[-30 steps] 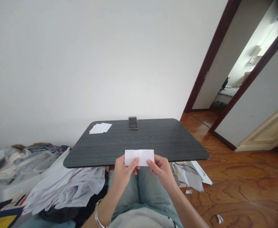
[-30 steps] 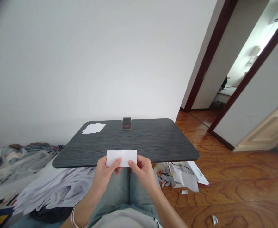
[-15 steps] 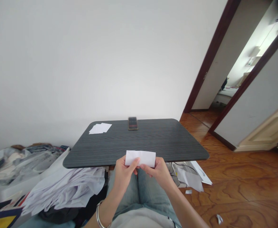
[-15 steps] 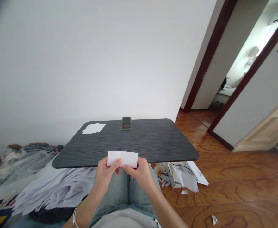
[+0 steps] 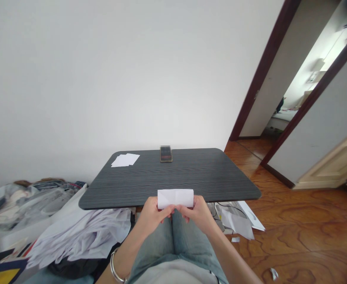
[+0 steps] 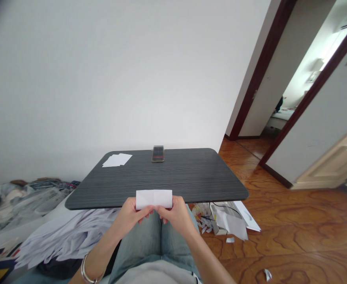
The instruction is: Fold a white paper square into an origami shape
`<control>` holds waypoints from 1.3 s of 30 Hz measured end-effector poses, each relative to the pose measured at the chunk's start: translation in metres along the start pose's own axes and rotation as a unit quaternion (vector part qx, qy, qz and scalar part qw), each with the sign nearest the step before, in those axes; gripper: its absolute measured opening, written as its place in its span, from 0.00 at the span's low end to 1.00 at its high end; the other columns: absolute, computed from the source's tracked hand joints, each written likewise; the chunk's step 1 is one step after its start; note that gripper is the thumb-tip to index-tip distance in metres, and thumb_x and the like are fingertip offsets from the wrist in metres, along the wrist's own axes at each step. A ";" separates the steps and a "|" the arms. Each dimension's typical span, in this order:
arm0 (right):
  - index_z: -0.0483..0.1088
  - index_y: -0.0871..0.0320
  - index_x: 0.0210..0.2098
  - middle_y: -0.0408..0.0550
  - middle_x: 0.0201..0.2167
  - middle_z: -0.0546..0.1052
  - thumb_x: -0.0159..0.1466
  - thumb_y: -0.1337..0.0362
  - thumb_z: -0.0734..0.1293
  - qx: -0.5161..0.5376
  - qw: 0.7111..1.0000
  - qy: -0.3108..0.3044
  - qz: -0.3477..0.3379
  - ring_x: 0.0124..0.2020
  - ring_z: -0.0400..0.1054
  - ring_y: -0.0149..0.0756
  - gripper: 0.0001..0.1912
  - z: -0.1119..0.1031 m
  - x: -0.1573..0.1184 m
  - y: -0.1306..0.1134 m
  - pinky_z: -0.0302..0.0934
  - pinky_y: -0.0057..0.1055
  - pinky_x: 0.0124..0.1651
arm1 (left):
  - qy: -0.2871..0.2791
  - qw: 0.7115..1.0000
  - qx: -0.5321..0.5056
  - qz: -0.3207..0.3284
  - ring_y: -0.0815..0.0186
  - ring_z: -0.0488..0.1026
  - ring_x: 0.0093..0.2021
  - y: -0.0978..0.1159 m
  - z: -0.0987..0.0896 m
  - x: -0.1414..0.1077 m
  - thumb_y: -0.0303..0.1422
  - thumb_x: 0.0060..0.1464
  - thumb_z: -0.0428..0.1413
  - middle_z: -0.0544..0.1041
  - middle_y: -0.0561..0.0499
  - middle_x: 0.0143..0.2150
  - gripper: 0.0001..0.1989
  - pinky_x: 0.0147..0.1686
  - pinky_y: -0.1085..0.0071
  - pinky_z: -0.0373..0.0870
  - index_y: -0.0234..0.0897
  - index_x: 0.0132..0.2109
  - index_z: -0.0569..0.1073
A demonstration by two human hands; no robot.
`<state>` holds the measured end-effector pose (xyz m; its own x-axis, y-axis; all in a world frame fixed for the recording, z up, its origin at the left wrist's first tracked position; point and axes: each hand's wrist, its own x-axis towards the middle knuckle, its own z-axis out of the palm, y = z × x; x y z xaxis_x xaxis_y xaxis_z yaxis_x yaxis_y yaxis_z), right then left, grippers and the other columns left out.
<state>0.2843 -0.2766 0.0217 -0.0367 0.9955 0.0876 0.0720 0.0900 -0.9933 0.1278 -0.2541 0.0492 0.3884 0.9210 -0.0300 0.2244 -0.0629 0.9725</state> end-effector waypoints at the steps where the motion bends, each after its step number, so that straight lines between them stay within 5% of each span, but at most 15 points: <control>1: 0.62 0.60 0.17 0.39 0.11 0.65 0.52 0.64 0.65 0.004 1.000 -0.003 0.002 0.11 0.55 0.23 0.11 -0.001 0.000 0.000 0.50 0.21 0.15 | 0.004 1.000 0.003 0.000 0.74 0.58 0.13 0.000 0.000 0.000 0.37 0.44 0.57 0.69 0.53 0.16 0.13 0.13 0.77 0.53 0.31 0.22 0.73; 25: 0.64 0.60 0.20 0.38 0.12 0.67 0.51 0.55 0.69 0.061 0.997 0.019 0.042 0.11 0.56 0.23 0.15 -0.033 -0.001 0.001 0.45 0.20 0.14 | 0.053 0.997 -0.050 -0.003 0.76 0.58 0.13 -0.011 -0.005 0.002 0.39 0.43 0.58 0.68 0.53 0.16 0.15 0.14 0.78 0.52 0.30 0.20 0.71; 29: 0.66 0.60 0.29 0.39 0.16 0.70 0.52 0.53 0.68 0.072 0.997 -0.018 0.024 0.13 0.59 0.24 0.16 -0.024 0.001 0.003 0.46 0.19 0.14 | 0.057 0.997 -0.059 -0.005 0.76 0.57 0.13 -0.010 -0.003 0.002 0.40 0.43 0.58 0.68 0.52 0.16 0.16 0.13 0.78 0.51 0.30 0.20 0.70; 39: 0.63 0.60 0.21 0.37 0.13 0.64 0.53 0.58 0.67 0.070 0.998 -0.004 0.008 0.12 0.53 0.23 0.13 0.003 0.001 0.002 0.48 0.22 0.16 | 0.053 0.996 -0.064 -0.010 0.75 0.58 0.13 -0.009 0.008 0.002 0.38 0.43 0.57 0.67 0.53 0.15 0.14 0.13 0.78 0.51 0.32 0.20 0.69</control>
<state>0.2811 -0.2752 0.0198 -0.0455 0.9965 0.0708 -0.0666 0.0677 -0.9955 0.1336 -0.2548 0.0385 0.2864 0.9576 -0.0322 0.1129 -0.0004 0.9936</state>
